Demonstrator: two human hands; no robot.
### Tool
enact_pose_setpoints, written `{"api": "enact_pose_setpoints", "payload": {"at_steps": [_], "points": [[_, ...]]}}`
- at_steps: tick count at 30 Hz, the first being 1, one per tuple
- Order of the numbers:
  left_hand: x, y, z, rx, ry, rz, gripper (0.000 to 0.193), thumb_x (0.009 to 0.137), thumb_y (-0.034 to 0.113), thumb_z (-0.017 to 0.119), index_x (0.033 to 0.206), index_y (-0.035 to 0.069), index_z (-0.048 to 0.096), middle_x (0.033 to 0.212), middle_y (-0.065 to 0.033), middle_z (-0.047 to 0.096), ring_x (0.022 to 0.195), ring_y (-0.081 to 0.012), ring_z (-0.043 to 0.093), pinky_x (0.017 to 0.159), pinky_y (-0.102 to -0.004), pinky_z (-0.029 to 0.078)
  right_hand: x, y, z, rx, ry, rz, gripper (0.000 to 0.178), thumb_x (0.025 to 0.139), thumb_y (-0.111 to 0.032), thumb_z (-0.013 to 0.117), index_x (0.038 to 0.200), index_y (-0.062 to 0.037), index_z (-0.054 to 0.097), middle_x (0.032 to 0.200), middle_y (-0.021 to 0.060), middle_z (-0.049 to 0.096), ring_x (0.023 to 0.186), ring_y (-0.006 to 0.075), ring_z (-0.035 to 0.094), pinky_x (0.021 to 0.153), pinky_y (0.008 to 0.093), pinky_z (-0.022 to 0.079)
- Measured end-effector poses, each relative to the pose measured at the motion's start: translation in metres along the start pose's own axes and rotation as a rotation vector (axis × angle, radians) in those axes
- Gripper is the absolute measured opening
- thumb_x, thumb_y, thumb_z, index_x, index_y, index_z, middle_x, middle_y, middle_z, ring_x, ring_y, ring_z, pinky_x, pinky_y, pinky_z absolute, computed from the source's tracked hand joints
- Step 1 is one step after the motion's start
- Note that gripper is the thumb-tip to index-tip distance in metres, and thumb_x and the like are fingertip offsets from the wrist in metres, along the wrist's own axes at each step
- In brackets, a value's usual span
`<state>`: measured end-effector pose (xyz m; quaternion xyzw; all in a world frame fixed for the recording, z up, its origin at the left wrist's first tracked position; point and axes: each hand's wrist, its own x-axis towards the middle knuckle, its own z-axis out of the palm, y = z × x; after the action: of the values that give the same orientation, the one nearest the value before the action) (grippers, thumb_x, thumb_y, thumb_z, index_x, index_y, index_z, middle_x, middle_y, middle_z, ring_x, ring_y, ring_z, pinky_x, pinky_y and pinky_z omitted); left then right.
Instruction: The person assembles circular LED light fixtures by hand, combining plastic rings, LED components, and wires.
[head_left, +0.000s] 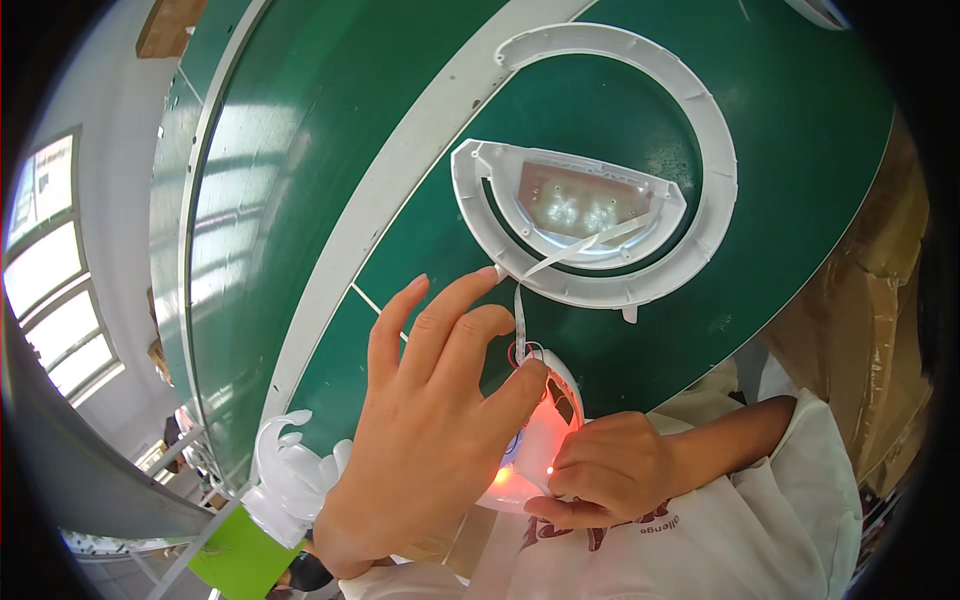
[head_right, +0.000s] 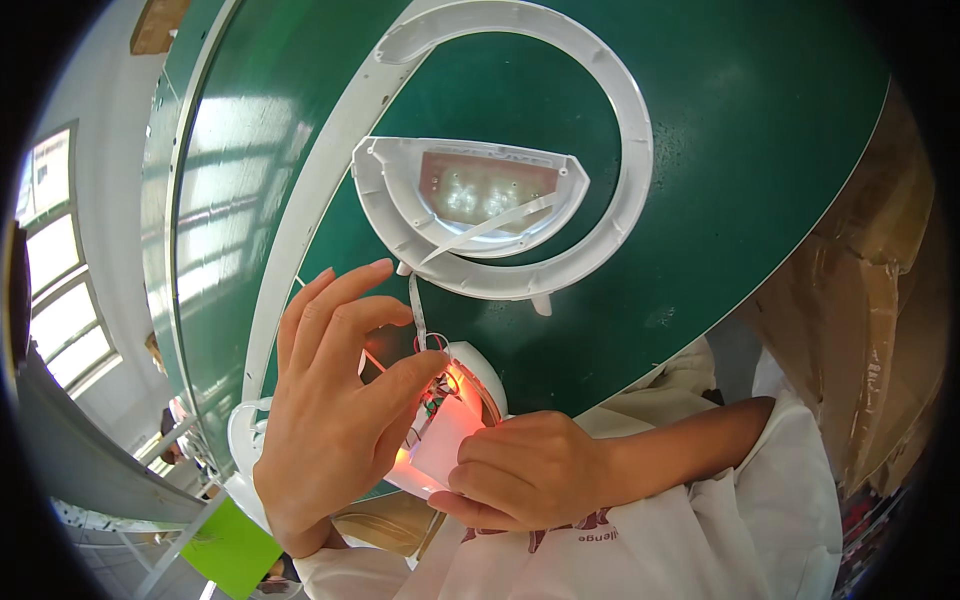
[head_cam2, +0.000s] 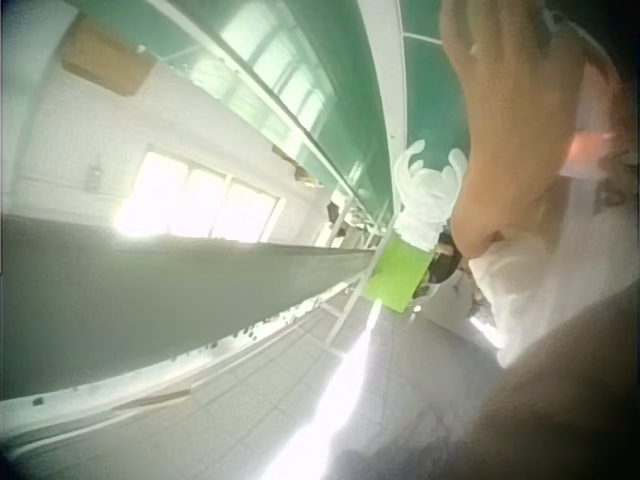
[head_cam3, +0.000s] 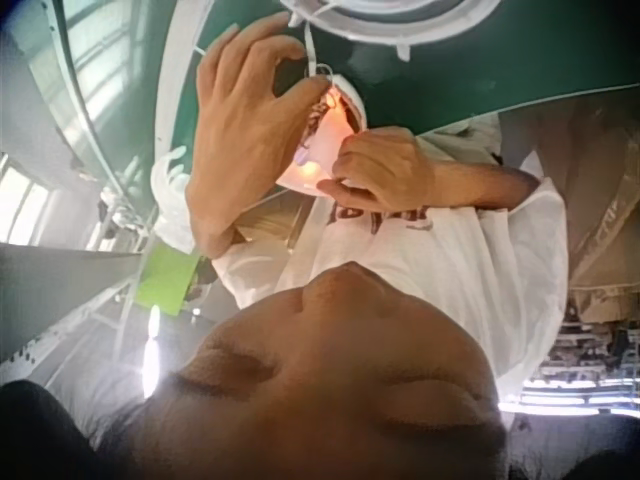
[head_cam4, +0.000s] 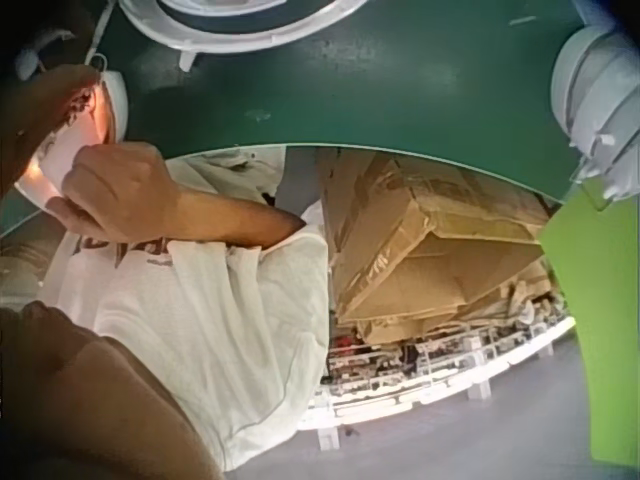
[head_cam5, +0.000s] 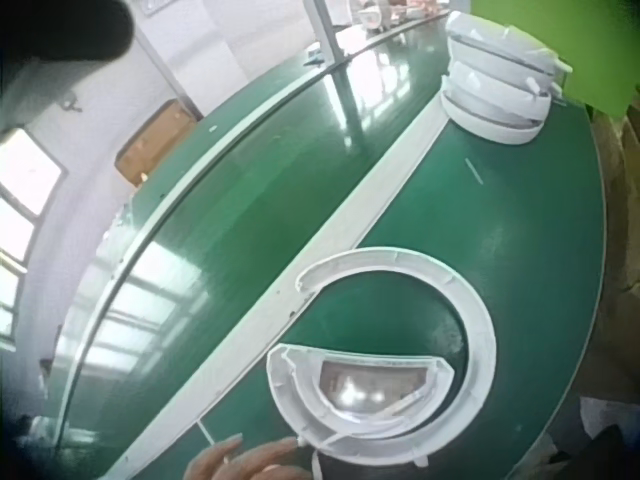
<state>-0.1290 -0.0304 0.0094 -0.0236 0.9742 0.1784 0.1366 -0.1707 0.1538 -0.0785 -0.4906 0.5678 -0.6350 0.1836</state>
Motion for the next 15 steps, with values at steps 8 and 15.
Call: {"api": "enact_pose_setpoints", "payload": {"at_steps": [8,15], "points": [[0.009,0.002,-0.006,-0.025,-0.076,0.053,0.023,0.065,0.007,0.076,0.087,0.01,0.07,0.102,-0.0097,0.053,0.118,-0.0335,0.053,0.096,-0.051,0.04,0.001,-0.001,-0.002,0.02,-0.023,0.028,0.027,0.077,-0.021,0.08,0.08,-0.0078,0.057,0.069,0.0028,0.06,0.053,0.0163,0.059,0.048,0.0257,0.051],[0.012,0.003,-0.008,-0.057,-0.156,0.085,0.029,0.058,0.007,0.074,0.086,0.012,0.07,0.101,-0.0092,0.053,0.111,-0.0314,0.053,0.091,-0.0447,0.04,-0.001,-0.001,0.0,0.005,-0.019,0.036,0.027,0.077,-0.02,0.08,0.079,-0.0077,0.057,0.069,0.0027,0.059,0.052,0.0163,0.058,0.048,0.0256,0.05]]}}
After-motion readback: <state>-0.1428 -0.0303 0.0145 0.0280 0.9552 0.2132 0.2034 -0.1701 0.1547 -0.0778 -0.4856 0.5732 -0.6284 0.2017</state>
